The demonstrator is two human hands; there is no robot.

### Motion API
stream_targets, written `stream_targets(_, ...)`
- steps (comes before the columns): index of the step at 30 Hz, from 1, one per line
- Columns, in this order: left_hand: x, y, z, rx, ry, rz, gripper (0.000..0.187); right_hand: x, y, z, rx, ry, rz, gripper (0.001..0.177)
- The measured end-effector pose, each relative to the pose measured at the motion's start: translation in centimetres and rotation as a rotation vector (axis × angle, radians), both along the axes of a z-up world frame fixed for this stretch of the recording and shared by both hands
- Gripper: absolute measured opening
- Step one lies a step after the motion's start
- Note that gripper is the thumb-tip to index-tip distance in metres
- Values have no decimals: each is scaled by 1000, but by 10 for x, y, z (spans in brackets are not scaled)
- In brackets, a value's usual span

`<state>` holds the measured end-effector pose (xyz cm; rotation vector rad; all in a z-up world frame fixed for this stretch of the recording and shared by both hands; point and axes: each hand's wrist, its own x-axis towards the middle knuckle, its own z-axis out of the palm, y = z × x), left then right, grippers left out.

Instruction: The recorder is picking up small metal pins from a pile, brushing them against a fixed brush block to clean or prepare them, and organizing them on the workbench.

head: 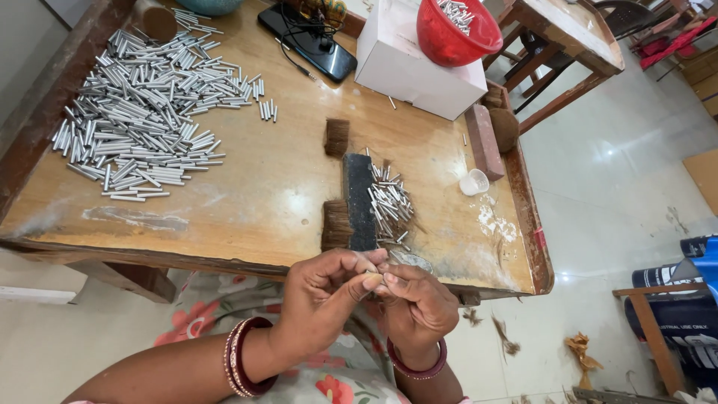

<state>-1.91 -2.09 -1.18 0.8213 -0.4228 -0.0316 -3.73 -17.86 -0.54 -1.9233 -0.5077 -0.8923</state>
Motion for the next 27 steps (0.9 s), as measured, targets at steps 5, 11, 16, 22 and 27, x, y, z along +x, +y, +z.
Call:
stream_targets(5, 5, 1, 3, -20, 65, -34, 9, 8, 8, 9, 148, 65, 98, 22)
stream_targets(11, 7, 1, -8, 24, -14, 52, 7, 5, -1, 4, 66, 41, 57, 18)
stream_targets(16, 10, 8, -9, 51, 82, 138, 8, -4, -12, 26, 143, 121, 40, 14)
stream_targets(22, 17, 11, -3, 136, 33, 95, 13, 12, -5, 14, 88, 173, 176, 31)
stream_targets(27, 49, 49, 15, 803, -390, 841, 30, 65, -20, 17, -287, 216, -147, 28)
